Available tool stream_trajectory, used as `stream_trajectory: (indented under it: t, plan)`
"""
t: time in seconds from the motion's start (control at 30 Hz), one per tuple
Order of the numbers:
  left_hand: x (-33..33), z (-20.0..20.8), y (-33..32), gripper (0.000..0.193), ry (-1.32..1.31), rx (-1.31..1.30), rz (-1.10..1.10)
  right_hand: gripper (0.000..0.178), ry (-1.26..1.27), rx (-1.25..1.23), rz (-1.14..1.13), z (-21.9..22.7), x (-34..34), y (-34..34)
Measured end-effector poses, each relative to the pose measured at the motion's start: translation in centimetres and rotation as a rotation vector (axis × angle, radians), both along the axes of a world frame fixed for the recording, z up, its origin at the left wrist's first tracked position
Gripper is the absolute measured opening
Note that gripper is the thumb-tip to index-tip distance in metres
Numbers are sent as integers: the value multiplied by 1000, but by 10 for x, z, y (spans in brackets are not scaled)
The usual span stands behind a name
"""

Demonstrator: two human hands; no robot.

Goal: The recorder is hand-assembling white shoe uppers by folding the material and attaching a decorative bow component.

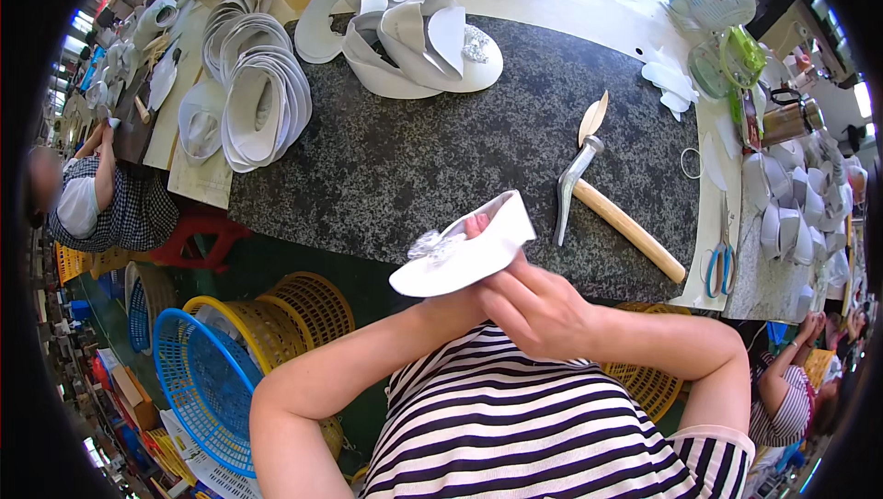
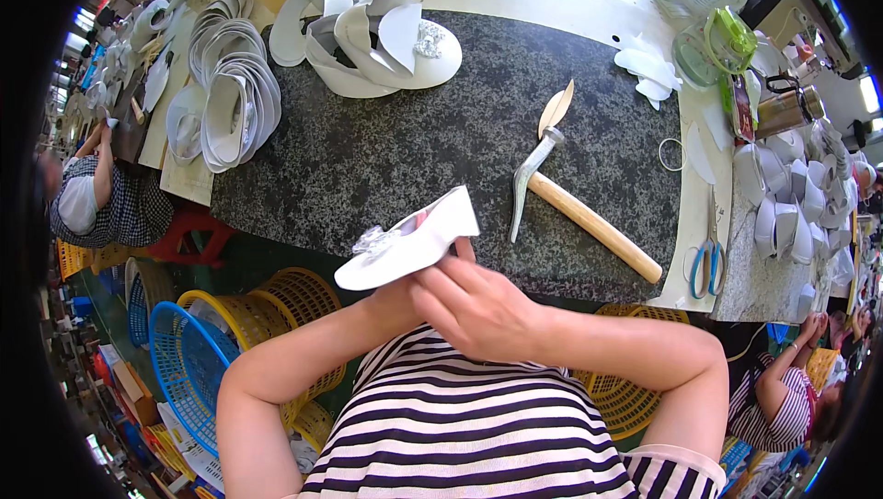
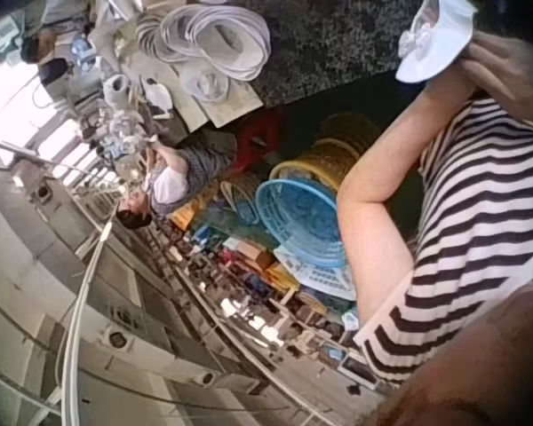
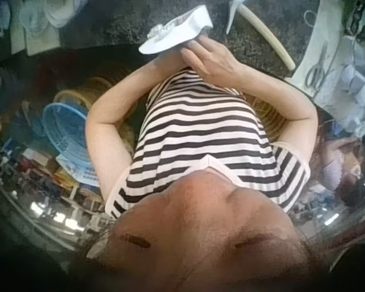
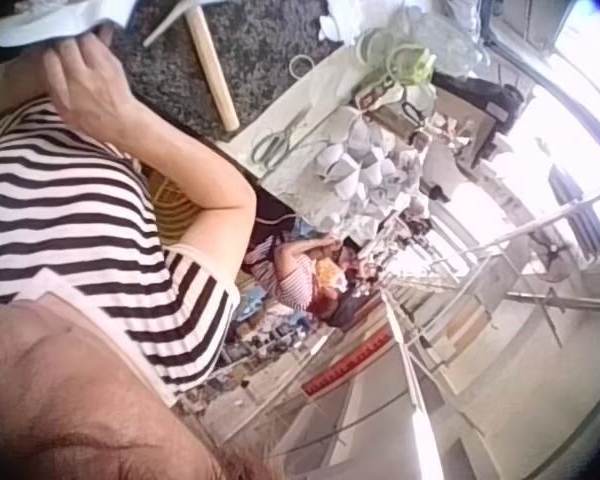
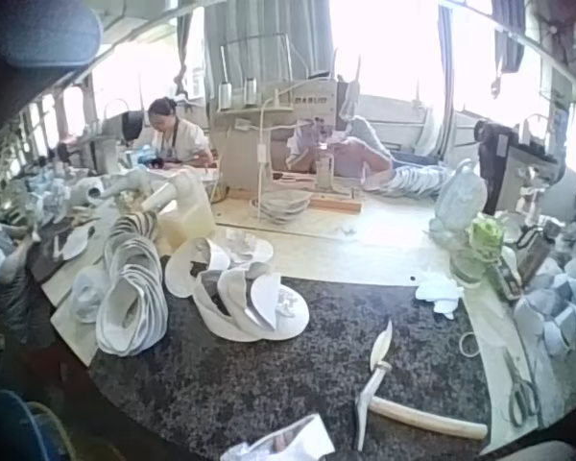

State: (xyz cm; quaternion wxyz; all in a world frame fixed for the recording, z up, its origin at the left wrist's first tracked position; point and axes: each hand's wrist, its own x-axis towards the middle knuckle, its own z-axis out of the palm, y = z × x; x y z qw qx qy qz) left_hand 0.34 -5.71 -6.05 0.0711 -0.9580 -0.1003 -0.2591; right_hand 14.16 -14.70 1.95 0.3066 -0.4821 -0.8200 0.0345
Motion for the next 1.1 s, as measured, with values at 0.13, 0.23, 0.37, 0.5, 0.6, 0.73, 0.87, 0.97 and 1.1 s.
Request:
stream_trajectory:
  t: [0.13, 0.23, 0.37, 0.5, 0.6, 0.73, 0.87, 0.97, 1.1]
  plan:
    - [-15, 28, 15, 42, 309, 312, -51, 43, -271, -134, -162, 2, 35, 17]
    - [-6, 60, 39, 40, 389, 108, -99, 55, -501, -302, -215, -3, 65, 6]
    - [5, 67, 17, 43, 515, 150, -21, 63, -553, -312, -239, -9, 62, -11]
    - [24, 70, 5, 43, 484, 3, 96, 60, -519, -256, -237, -15, 61, -14]
    - [26, 68, 10, 43, 428, -194, 54, 55, -453, -213, -211, -14, 64, -13]
    - [23, 68, 20, 44, 448, -321, 19, 51, -347, -209, -160, -10, 67, -15]
    - [22, 67, 25, 43, 556, -285, -23, 52, -308, -197, -129, -10, 69, -16]
    - [24, 75, 31, 36, 545, -240, -67, 53, -306, -197, -113, -9, 73, -16]
    - [33, 65, 34, 26, 392, -440, 187, 54, -343, -141, -77, -8, 77, -15]
